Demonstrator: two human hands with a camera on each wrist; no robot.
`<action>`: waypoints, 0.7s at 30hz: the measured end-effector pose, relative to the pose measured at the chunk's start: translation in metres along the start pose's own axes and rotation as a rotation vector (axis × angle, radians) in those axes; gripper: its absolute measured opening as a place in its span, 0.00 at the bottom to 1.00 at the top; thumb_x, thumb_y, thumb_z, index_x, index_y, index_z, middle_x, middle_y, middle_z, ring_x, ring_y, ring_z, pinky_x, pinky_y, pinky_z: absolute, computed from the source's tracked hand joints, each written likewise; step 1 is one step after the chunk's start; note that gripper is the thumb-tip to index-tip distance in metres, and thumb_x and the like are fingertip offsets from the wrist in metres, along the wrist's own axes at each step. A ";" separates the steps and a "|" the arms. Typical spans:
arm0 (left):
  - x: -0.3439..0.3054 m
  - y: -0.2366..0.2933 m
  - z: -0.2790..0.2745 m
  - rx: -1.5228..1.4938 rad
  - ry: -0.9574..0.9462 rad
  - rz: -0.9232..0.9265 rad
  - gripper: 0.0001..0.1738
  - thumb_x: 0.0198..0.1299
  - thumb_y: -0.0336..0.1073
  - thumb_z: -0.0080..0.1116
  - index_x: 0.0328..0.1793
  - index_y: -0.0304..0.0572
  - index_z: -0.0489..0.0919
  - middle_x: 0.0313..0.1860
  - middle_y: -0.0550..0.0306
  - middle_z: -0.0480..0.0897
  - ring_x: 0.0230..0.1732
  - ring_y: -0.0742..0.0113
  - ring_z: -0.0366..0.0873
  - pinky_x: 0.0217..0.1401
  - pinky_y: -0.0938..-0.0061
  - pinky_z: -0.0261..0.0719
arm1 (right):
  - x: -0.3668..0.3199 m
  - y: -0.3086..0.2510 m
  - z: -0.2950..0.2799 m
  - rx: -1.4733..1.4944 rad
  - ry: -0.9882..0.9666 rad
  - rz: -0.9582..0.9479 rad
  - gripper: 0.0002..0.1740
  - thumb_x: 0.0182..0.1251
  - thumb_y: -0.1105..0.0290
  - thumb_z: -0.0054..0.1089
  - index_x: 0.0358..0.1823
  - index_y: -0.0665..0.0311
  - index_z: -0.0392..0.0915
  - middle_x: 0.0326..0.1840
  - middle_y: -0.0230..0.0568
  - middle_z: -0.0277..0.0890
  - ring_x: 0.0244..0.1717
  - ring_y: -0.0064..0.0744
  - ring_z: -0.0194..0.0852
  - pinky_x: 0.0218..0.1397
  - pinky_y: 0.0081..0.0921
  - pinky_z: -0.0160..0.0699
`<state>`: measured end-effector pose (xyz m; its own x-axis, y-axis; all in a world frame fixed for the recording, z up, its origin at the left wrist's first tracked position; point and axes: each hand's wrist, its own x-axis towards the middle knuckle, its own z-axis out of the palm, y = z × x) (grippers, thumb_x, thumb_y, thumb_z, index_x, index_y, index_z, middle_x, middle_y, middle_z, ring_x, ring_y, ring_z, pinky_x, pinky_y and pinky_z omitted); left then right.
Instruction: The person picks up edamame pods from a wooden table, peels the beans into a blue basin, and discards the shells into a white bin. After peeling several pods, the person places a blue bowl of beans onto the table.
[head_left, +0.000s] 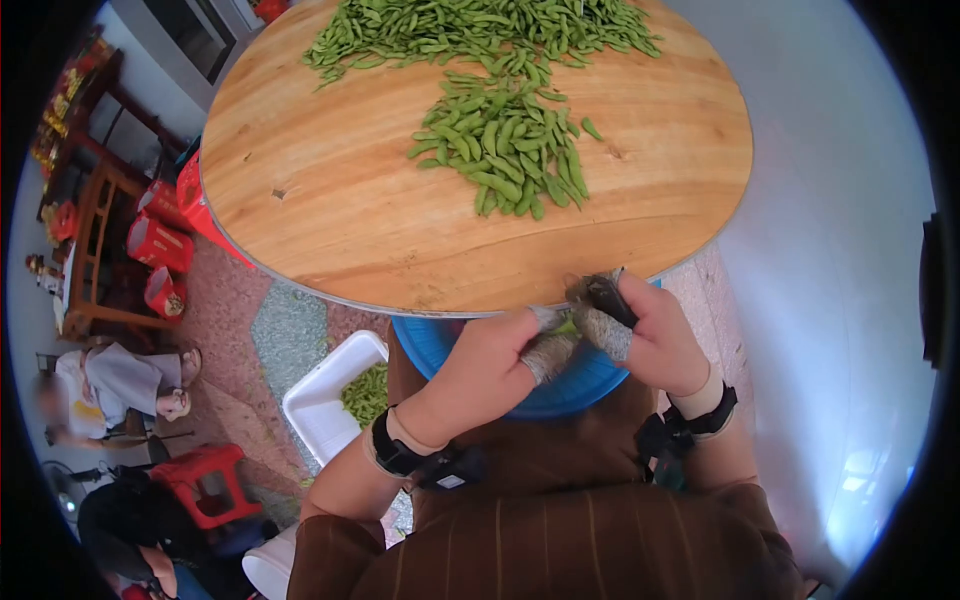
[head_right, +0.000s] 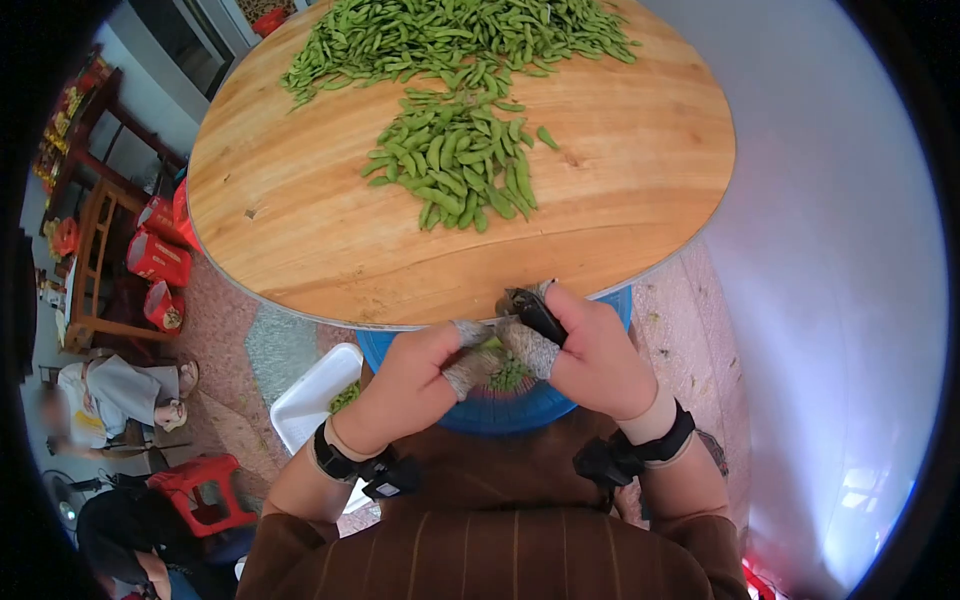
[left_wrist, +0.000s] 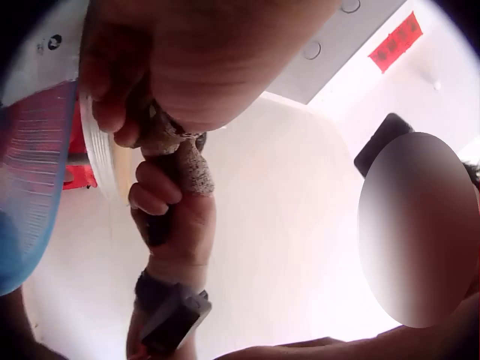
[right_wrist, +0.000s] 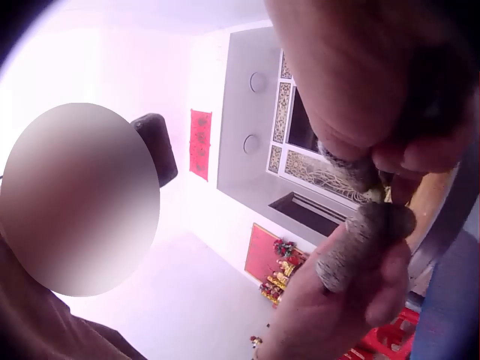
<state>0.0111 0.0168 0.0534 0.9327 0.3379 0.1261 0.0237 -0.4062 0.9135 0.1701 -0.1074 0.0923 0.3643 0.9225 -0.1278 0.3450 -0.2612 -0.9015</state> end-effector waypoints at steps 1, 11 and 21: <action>-0.003 0.002 0.000 -0.152 0.039 -0.105 0.10 0.61 0.27 0.53 0.48 0.35 0.76 0.31 0.58 0.80 0.28 0.70 0.75 0.31 0.77 0.73 | 0.000 0.004 0.004 0.010 0.003 0.003 0.17 0.57 0.73 0.61 0.49 0.67 0.75 0.30 0.43 0.77 0.31 0.27 0.75 0.37 0.24 0.73; -0.015 0.001 0.009 -0.586 0.165 -0.309 0.10 0.63 0.24 0.47 0.49 0.36 0.75 0.30 0.62 0.77 0.25 0.79 0.70 0.27 0.84 0.68 | -0.010 0.010 0.017 0.008 -0.151 -0.145 0.24 0.54 0.82 0.49 0.56 0.67 0.67 0.36 0.44 0.79 0.39 0.42 0.81 0.43 0.29 0.77; -0.013 -0.008 0.008 0.290 0.170 0.108 0.12 0.61 0.23 0.48 0.48 0.38 0.78 0.32 0.61 0.79 0.30 0.78 0.75 0.32 0.82 0.73 | -0.013 0.024 0.011 0.445 -0.248 0.066 0.12 0.66 0.74 0.47 0.49 0.64 0.72 0.27 0.29 0.73 0.23 0.19 0.70 0.27 0.17 0.70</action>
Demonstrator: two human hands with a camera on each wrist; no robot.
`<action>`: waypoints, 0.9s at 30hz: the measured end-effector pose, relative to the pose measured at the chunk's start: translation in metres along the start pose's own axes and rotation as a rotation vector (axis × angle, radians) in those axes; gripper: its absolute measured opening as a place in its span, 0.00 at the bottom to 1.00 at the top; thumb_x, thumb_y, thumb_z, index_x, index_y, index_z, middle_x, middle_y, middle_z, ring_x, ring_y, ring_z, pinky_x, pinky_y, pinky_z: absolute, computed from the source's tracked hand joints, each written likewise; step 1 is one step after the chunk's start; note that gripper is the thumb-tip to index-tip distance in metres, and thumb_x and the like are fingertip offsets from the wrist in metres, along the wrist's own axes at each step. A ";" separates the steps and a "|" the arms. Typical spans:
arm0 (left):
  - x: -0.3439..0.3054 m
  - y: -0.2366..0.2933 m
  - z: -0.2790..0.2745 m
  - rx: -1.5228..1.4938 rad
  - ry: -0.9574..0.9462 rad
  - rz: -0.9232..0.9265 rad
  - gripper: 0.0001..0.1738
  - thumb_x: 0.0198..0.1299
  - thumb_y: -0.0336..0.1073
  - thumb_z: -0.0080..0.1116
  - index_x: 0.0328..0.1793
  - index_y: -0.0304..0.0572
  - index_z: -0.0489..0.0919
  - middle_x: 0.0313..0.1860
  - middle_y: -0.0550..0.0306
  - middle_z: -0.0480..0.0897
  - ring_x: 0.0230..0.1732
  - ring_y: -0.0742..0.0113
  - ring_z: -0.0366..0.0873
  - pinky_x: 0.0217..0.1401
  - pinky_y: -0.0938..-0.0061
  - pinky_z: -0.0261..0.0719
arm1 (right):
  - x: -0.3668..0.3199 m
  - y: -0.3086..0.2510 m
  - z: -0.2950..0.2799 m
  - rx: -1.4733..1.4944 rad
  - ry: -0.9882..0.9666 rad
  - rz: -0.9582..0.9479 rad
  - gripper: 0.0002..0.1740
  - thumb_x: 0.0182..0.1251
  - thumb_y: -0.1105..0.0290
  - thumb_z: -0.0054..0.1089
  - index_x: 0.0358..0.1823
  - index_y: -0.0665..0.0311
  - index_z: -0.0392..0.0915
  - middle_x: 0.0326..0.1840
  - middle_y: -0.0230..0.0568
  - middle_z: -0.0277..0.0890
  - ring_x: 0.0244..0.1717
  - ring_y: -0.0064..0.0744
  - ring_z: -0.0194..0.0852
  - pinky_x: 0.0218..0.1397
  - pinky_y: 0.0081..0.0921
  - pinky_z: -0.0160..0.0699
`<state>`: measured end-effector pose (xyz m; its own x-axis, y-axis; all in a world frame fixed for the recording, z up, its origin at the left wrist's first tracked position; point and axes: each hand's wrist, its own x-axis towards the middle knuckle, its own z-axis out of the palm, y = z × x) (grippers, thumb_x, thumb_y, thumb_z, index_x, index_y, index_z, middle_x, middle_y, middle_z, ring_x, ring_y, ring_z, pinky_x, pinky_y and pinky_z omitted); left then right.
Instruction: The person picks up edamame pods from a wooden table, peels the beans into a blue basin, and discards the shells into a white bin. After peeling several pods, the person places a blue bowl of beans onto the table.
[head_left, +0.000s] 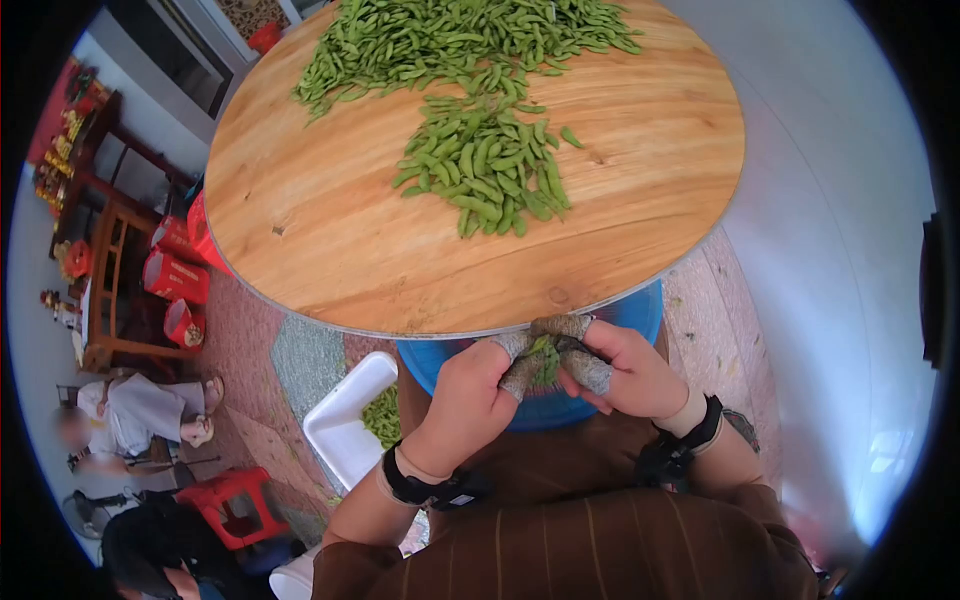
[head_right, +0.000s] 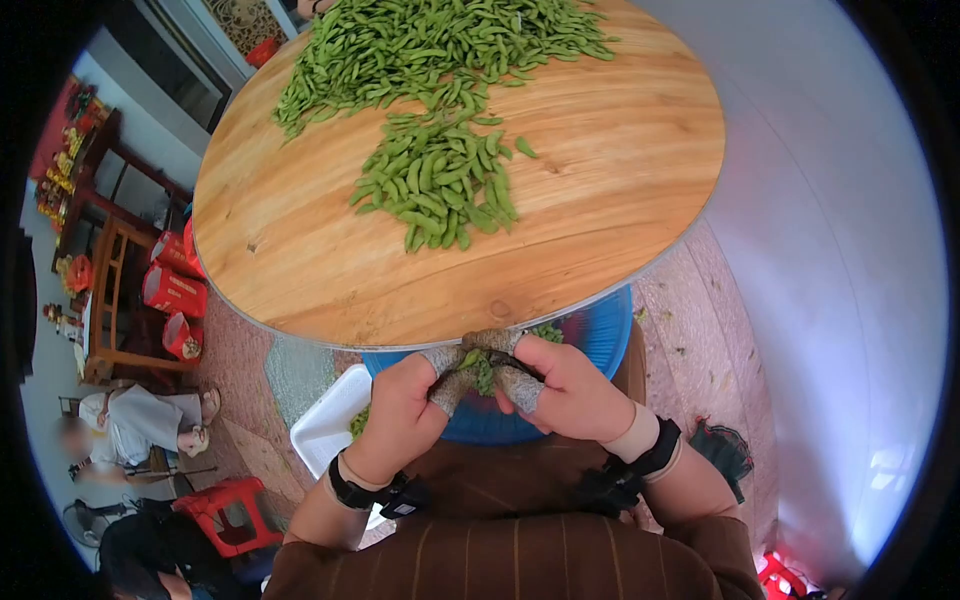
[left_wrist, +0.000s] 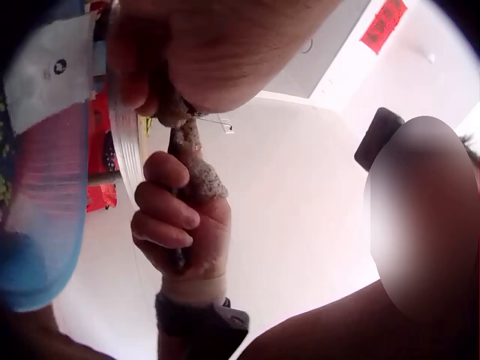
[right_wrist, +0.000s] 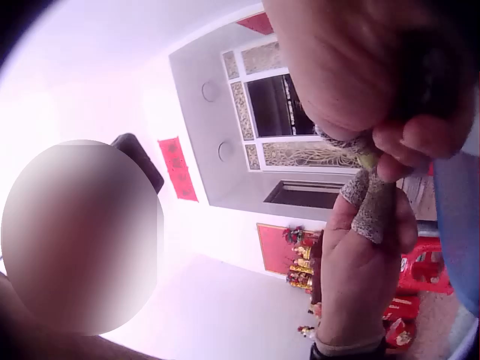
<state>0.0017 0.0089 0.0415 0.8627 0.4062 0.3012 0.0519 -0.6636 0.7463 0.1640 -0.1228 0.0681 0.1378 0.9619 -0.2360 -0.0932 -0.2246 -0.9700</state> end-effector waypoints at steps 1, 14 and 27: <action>-0.001 0.000 0.000 0.053 -0.029 0.011 0.11 0.62 0.23 0.49 0.47 0.38 0.79 0.32 0.61 0.80 0.31 0.78 0.76 0.33 0.83 0.74 | -0.001 0.001 -0.003 0.104 -0.061 0.076 0.11 0.69 0.72 0.46 0.51 0.63 0.72 0.26 0.26 0.70 0.20 0.13 0.65 0.22 0.14 0.65; -0.001 0.006 0.008 -0.746 -0.086 -0.505 0.10 0.63 0.24 0.51 0.50 0.39 0.77 0.30 0.62 0.79 0.28 0.78 0.74 0.30 0.83 0.73 | -0.008 0.002 -0.004 -0.130 0.001 -0.020 0.20 0.65 0.73 0.52 0.59 0.66 0.68 0.34 0.36 0.75 0.39 0.23 0.75 0.44 0.23 0.76; 0.000 0.007 0.008 -1.062 -0.270 -0.609 0.09 0.62 0.31 0.56 0.46 0.36 0.77 0.28 0.60 0.79 0.24 0.69 0.76 0.28 0.75 0.76 | -0.007 0.017 -0.003 0.394 -0.129 0.096 0.15 0.70 0.69 0.47 0.57 0.60 0.69 0.24 0.24 0.65 0.17 0.11 0.58 0.17 0.12 0.60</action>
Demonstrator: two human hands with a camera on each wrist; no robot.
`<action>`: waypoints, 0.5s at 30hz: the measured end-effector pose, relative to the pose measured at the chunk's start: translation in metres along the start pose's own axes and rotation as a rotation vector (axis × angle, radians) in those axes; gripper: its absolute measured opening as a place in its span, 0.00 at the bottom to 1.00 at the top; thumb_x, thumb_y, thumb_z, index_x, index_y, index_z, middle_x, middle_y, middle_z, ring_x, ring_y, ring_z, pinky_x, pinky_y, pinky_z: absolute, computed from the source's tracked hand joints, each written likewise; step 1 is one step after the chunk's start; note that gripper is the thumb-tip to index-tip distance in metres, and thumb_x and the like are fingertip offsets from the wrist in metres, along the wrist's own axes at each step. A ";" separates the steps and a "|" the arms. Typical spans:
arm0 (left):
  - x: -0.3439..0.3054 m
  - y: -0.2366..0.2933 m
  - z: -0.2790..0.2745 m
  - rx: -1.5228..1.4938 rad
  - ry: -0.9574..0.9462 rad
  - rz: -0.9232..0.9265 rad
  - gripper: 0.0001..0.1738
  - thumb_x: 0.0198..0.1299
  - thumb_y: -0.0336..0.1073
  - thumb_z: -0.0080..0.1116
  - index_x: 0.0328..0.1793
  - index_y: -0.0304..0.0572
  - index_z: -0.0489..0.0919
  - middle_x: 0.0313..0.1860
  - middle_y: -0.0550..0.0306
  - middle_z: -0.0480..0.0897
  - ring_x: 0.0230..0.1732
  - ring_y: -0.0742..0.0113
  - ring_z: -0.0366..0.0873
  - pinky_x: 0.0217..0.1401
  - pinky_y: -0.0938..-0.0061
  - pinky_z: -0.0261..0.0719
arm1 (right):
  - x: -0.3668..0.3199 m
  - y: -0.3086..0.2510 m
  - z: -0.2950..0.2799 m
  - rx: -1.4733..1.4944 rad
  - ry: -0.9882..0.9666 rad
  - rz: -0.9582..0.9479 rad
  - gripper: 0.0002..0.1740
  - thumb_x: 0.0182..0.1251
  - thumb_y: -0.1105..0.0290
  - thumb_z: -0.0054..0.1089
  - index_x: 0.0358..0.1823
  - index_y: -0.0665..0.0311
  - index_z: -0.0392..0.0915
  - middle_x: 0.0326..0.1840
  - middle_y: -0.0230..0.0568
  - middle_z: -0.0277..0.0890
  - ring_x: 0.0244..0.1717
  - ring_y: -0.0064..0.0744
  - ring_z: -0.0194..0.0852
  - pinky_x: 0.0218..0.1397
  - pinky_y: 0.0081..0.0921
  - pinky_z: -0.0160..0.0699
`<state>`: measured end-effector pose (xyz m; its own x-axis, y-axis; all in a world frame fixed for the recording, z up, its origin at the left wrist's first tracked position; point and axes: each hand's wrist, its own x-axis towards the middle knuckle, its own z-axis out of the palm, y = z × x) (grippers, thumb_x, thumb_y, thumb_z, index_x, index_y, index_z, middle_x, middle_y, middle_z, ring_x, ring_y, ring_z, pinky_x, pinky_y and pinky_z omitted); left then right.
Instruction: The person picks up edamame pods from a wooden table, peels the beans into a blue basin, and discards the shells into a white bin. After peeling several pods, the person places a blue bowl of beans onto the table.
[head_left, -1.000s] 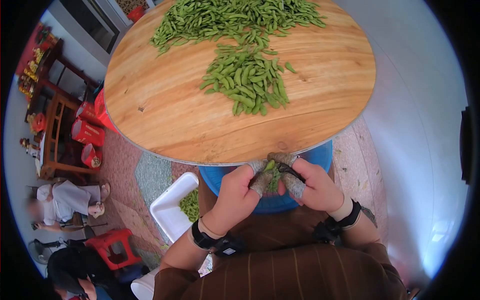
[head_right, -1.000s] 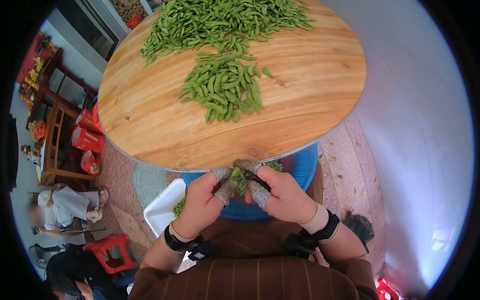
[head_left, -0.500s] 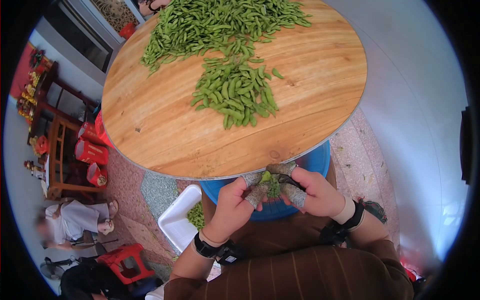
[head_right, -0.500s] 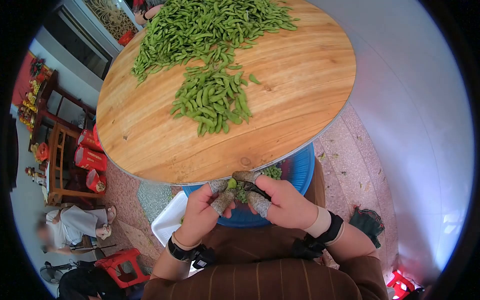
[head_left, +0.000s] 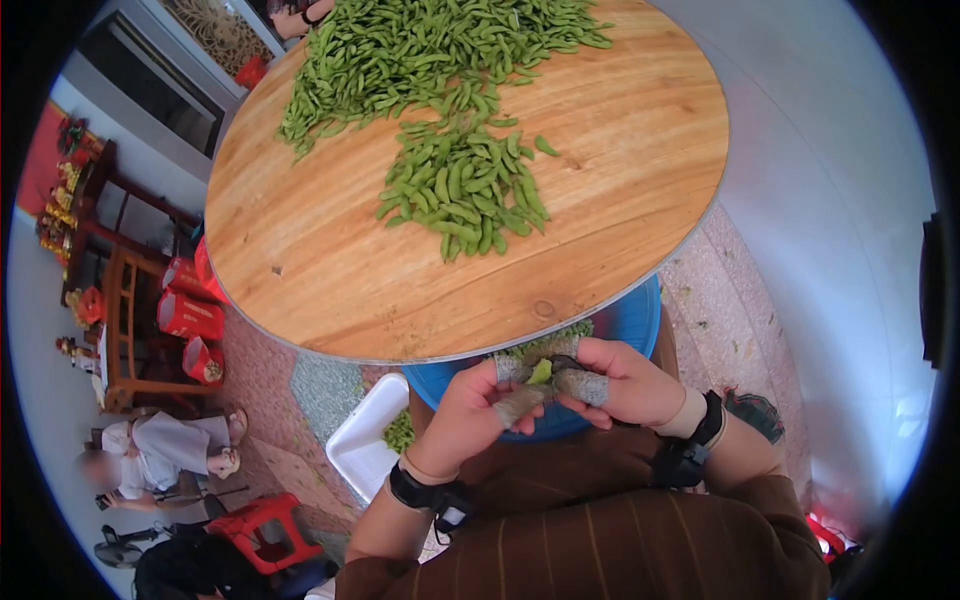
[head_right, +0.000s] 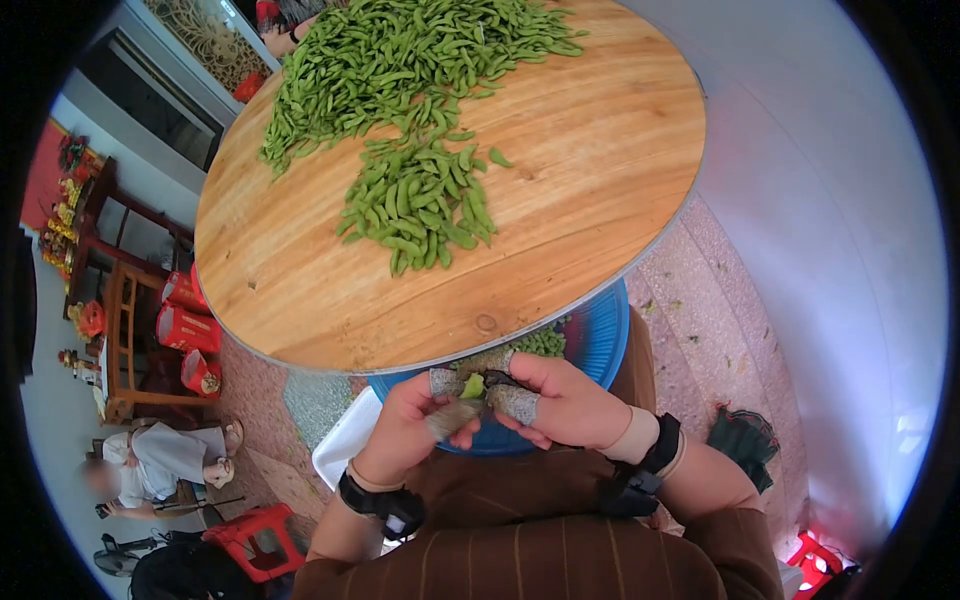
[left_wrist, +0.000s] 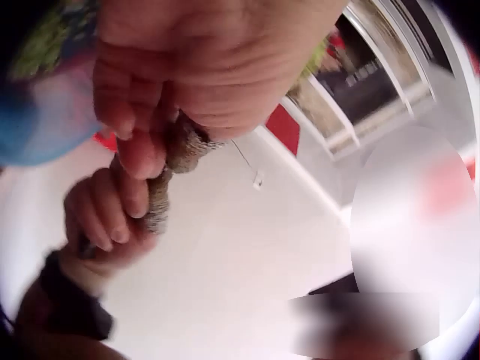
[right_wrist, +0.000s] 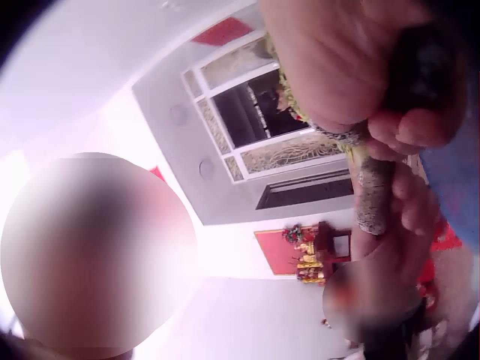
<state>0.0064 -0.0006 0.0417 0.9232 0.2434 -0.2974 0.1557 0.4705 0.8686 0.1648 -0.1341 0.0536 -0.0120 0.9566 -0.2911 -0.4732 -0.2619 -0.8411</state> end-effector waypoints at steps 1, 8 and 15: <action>0.000 -0.003 0.004 0.362 0.164 0.123 0.07 0.61 0.30 0.56 0.45 0.37 0.77 0.27 0.57 0.78 0.26 0.67 0.77 0.28 0.75 0.76 | 0.001 0.003 -0.002 -0.117 0.042 -0.034 0.15 0.69 0.70 0.47 0.56 0.61 0.69 0.24 0.24 0.65 0.17 0.11 0.59 0.17 0.12 0.61; 0.001 -0.009 -0.001 1.373 0.293 0.646 0.09 0.64 0.32 0.54 0.48 0.37 0.76 0.31 0.57 0.79 0.27 0.68 0.76 0.29 0.76 0.75 | -0.002 -0.002 0.003 -0.316 0.113 0.003 0.15 0.67 0.71 0.48 0.55 0.61 0.69 0.24 0.26 0.67 0.18 0.13 0.62 0.18 0.13 0.64; -0.006 0.001 -0.001 -0.074 -0.004 -0.149 0.07 0.67 0.31 0.45 0.45 0.39 0.74 0.31 0.59 0.77 0.27 0.74 0.71 0.29 0.80 0.69 | 0.006 0.018 -0.008 -0.435 0.166 -0.288 0.13 0.63 0.70 0.55 0.48 0.64 0.72 0.28 0.39 0.74 0.22 0.28 0.72 0.26 0.23 0.72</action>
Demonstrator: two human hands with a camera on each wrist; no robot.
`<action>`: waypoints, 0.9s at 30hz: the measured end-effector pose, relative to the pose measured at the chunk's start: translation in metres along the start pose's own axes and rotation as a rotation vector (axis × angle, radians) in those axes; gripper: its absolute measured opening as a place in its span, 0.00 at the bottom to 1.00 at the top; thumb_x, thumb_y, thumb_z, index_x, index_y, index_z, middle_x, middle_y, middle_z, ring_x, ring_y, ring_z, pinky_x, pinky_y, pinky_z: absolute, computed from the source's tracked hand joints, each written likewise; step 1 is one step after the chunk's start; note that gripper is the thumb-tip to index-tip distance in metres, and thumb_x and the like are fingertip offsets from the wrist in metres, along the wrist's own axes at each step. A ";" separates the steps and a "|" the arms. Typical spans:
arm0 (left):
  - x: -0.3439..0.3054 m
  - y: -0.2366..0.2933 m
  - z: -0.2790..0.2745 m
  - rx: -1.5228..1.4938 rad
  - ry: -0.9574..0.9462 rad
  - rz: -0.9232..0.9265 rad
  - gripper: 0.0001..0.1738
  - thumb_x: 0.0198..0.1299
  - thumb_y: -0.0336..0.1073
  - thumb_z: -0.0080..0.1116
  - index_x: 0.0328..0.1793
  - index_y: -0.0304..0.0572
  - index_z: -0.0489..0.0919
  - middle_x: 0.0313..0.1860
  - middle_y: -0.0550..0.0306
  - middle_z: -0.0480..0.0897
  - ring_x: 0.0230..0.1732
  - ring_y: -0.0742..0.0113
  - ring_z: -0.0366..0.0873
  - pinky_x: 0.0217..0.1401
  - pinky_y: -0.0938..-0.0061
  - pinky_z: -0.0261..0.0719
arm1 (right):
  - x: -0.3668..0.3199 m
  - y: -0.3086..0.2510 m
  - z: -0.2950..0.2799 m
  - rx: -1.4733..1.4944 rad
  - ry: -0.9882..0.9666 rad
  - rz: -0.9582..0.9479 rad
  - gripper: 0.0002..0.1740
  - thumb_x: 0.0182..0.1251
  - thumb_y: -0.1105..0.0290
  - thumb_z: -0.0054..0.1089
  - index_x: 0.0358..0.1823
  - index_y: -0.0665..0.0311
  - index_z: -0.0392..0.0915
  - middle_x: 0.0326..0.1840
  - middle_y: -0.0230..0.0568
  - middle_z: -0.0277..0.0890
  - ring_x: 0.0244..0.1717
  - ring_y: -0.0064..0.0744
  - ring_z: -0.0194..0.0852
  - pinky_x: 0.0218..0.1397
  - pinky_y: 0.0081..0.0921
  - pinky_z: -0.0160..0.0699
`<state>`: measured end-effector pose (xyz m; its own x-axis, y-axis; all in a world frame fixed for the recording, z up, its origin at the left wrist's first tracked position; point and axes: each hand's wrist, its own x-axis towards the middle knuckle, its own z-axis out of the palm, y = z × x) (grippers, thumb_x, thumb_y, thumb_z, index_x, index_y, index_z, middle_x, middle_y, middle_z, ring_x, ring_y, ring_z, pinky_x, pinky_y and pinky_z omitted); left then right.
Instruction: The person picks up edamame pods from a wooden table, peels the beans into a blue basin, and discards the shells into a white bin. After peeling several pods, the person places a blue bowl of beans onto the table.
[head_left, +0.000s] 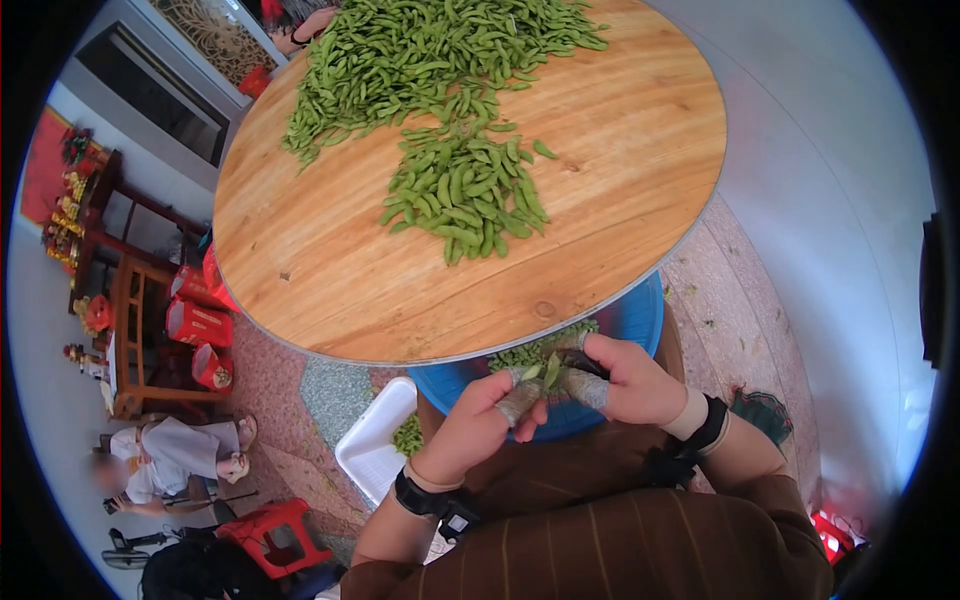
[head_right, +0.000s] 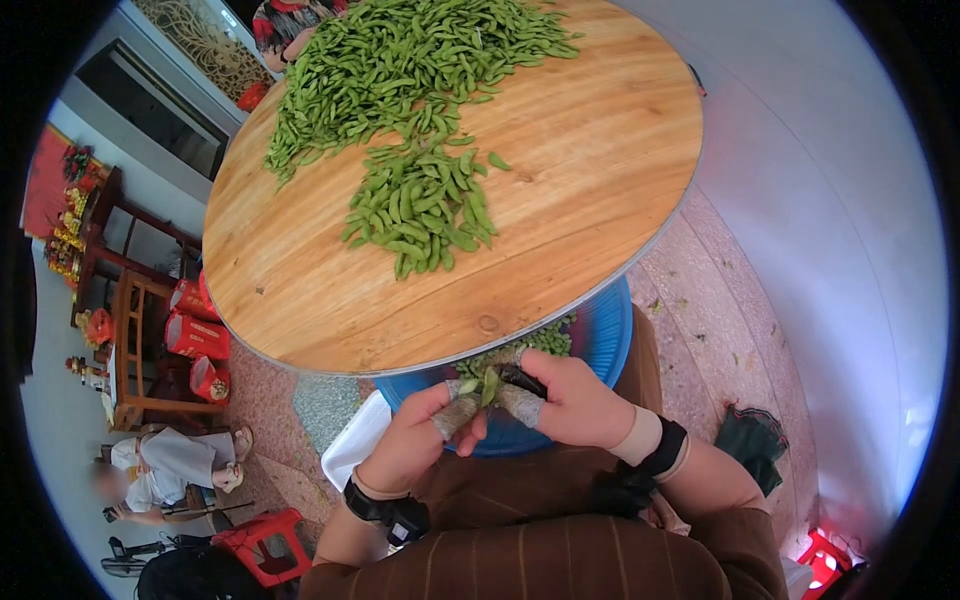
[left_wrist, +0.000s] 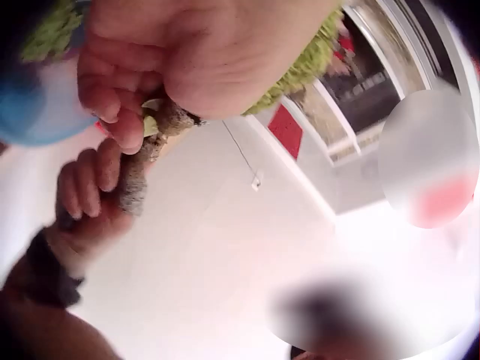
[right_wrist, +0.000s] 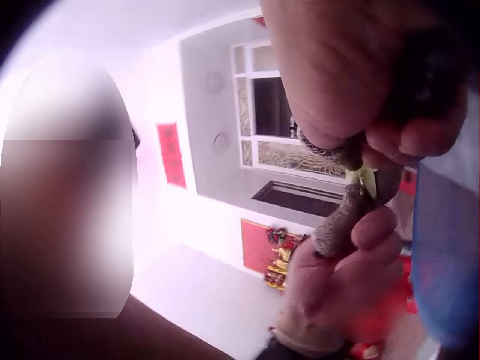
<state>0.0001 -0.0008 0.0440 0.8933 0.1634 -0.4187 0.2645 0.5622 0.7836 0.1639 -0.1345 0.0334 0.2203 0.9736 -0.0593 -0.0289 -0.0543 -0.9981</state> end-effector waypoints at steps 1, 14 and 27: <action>0.001 -0.003 0.001 0.207 -0.004 0.042 0.06 0.67 0.30 0.45 0.44 0.39 0.74 0.31 0.61 0.76 0.28 0.76 0.70 0.31 0.81 0.69 | 0.002 0.005 0.001 -0.316 0.127 -0.243 0.12 0.62 0.69 0.57 0.45 0.65 0.73 0.29 0.45 0.75 0.25 0.35 0.75 0.29 0.27 0.74; 0.006 -0.015 0.001 0.575 0.047 0.128 0.09 0.60 0.23 0.42 0.43 0.36 0.72 0.34 0.58 0.78 0.31 0.75 0.73 0.35 0.78 0.73 | 0.011 -0.004 0.014 -0.779 0.109 -0.216 0.13 0.41 0.73 0.63 0.28 0.68 0.68 0.28 0.53 0.72 0.33 0.56 0.74 0.35 0.43 0.74; -0.002 -0.024 -0.016 0.822 0.261 0.068 0.09 0.58 0.22 0.45 0.38 0.34 0.78 0.26 0.56 0.82 0.23 0.72 0.79 0.26 0.77 0.77 | 0.006 0.008 0.020 -0.949 0.116 -0.168 0.17 0.45 0.74 0.61 0.38 0.67 0.67 0.24 0.50 0.74 0.29 0.52 0.77 0.31 0.41 0.76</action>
<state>-0.0135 -0.0014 0.0183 0.8314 0.4131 -0.3716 0.4821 -0.2038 0.8521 0.1451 -0.1245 0.0254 0.2462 0.9598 0.1344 0.7993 -0.1227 -0.5883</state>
